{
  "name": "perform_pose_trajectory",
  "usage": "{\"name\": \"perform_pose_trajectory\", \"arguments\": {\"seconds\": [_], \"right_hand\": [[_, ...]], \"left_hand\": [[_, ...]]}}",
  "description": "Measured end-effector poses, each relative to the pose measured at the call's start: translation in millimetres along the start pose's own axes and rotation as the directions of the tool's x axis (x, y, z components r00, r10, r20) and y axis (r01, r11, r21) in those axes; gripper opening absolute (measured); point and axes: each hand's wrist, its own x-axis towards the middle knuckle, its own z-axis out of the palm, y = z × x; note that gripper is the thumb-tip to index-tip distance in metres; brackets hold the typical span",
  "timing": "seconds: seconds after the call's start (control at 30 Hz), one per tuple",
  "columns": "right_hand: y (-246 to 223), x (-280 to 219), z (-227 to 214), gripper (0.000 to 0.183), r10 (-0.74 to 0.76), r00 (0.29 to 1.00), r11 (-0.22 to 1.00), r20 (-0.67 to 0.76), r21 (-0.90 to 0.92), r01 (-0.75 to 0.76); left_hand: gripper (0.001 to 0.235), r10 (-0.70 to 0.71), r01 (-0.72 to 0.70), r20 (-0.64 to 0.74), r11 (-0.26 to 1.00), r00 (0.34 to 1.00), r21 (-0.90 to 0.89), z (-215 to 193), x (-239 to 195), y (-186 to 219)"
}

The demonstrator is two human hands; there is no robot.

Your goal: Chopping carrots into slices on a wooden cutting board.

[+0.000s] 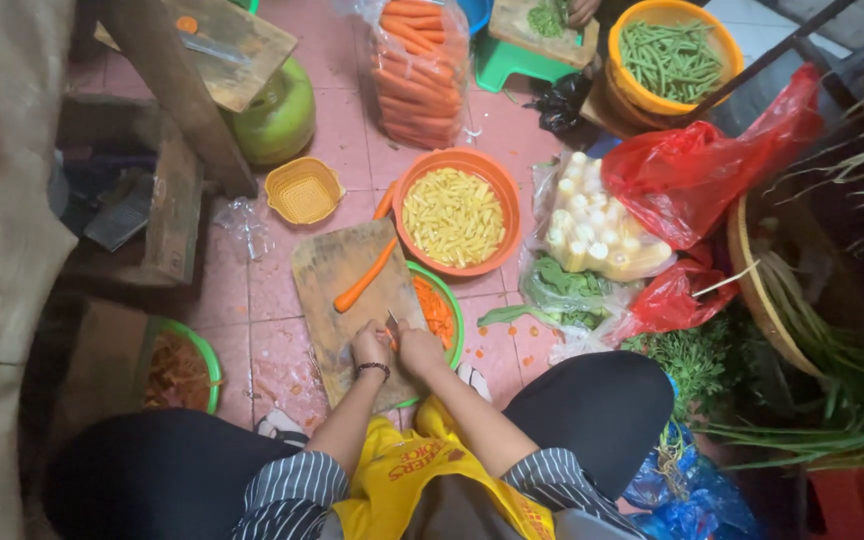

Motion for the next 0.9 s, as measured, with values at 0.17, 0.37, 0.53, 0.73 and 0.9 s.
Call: {"name": "perform_pose_trajectory", "arguments": {"seconds": [0.17,0.37,0.53,0.73,0.9], "right_hand": [[-4.4,5.8,14.9,0.020,-0.021,0.998,0.997,-0.057,-0.074,0.017],[-1.1,10.0,22.2,0.019,-0.040,0.994,0.999,-0.101,-0.030,0.037],[5.7,1.8,33.0,0.018,-0.056,0.977,0.998,-0.206,-0.002,0.057],[21.2,4.2,17.9,0.026,0.068,0.987,0.978,-0.148,0.207,-0.037],[16.2,0.3,15.4,0.023,0.043,0.992,0.996,-0.123,0.084,-0.033]], "left_hand": [[0.011,0.048,-0.044,-0.057,0.997,0.997,0.067,8.0,5.0,-6.2],[0.012,0.060,-0.057,-0.050,0.997,0.997,0.056,4.6,3.2,-2.2],[0.011,0.026,-0.025,-0.022,0.998,0.999,0.054,5.1,-0.1,0.7],[0.015,0.058,-0.057,0.000,0.989,0.998,0.139,-4.3,2.7,31.3],[0.020,0.041,-0.044,0.022,0.985,0.999,0.169,10.2,3.4,11.2]]}}
